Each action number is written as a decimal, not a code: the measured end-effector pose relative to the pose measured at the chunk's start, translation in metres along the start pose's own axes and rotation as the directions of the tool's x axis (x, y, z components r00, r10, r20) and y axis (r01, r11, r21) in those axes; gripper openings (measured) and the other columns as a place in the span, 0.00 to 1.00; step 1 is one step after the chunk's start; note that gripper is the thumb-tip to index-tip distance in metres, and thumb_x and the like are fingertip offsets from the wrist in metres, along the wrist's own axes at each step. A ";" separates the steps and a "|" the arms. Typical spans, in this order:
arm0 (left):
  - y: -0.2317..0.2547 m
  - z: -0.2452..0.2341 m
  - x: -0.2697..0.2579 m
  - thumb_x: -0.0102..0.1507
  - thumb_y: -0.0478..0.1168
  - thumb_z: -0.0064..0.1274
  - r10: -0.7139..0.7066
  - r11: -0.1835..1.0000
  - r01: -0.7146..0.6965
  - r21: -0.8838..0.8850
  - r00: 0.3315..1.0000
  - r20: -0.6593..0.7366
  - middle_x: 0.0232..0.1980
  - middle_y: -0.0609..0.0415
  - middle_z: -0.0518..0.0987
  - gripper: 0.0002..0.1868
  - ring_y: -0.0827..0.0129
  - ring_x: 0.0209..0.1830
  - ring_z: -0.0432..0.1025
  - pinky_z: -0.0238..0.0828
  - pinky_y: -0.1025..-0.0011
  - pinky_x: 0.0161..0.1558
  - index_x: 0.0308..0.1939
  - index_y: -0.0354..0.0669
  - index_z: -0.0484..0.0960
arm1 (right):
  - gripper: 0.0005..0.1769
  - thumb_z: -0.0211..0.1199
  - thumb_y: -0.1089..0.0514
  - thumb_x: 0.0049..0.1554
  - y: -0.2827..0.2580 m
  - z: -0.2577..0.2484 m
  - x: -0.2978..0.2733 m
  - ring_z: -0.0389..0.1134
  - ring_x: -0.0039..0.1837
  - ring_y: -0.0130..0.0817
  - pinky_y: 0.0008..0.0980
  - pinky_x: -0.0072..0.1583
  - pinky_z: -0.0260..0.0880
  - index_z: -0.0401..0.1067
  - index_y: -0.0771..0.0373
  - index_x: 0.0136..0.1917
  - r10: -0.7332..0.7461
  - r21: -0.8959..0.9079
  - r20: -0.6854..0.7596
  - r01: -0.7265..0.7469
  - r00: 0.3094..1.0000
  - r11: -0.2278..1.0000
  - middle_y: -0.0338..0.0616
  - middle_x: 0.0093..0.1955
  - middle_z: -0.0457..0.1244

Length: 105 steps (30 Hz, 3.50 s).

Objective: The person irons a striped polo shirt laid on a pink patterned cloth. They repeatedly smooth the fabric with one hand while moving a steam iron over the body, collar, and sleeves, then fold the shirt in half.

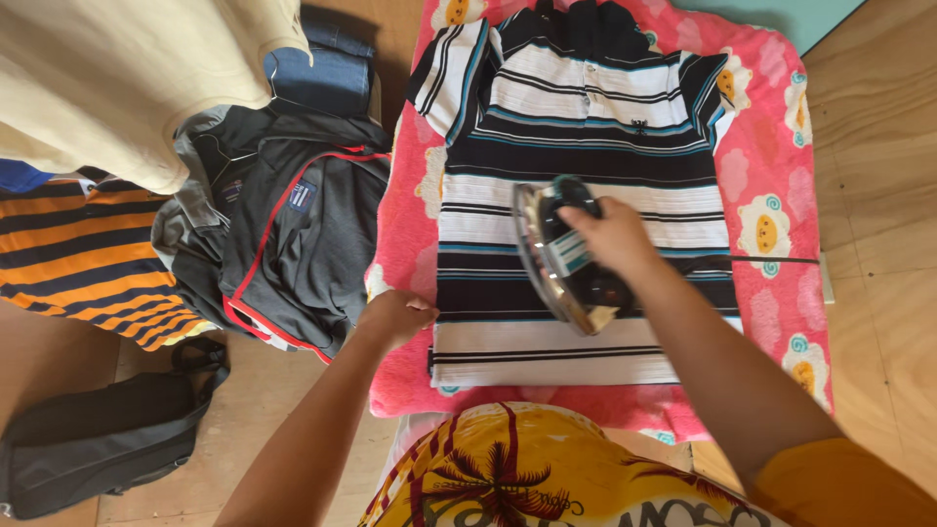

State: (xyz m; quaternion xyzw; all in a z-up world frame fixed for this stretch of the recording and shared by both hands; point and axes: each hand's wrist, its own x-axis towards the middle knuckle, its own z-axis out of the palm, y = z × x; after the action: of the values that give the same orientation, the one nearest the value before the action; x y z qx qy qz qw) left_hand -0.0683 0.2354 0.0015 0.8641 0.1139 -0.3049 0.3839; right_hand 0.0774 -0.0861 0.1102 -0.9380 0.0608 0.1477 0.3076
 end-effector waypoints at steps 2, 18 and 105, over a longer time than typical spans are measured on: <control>0.001 0.001 -0.002 0.58 0.58 0.57 0.032 0.998 -0.031 0.055 0.999 -0.029 0.47 0.59 0.86 0.19 0.64 0.49 0.80 0.74 0.65 0.53 0.46 0.57 0.89 | 0.33 0.66 0.34 0.57 -0.022 0.029 -0.016 0.73 0.41 0.44 0.42 0.46 0.73 0.74 0.70 0.50 -0.020 -0.056 0.001 0.020 1.000 0.998 0.55 0.39 0.70; 0.003 0.019 -0.013 0.56 0.56 0.61 0.118 0.989 -0.112 0.094 0.991 -0.055 0.42 0.58 0.87 0.16 0.61 0.46 0.80 0.75 0.60 0.49 0.39 0.53 0.89 | 0.30 0.65 0.38 0.57 -0.078 0.120 0.015 0.72 0.53 0.61 0.50 0.55 0.71 0.74 0.71 0.49 0.000 -0.052 -0.206 -0.011 0.979 0.999 0.64 0.47 0.69; 0.055 -0.011 0.062 0.60 0.62 0.53 0.618 0.667 -0.410 0.621 0.771 -0.155 0.83 0.52 0.47 0.47 0.53 0.83 0.38 0.34 0.43 0.75 0.78 0.47 0.56 | 0.25 0.64 0.42 0.58 -0.077 0.064 0.074 0.73 0.52 0.55 0.46 0.55 0.72 0.74 0.68 0.52 0.130 0.024 -0.227 -0.128 0.965 0.991 0.59 0.48 0.70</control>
State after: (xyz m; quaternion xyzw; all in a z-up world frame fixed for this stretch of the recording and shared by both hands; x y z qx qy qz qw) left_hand 0.0088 0.2043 0.0018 0.9722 -0.1656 -0.0410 0.1607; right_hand 0.1482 0.0120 0.0804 -0.9414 0.1574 0.0586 0.2925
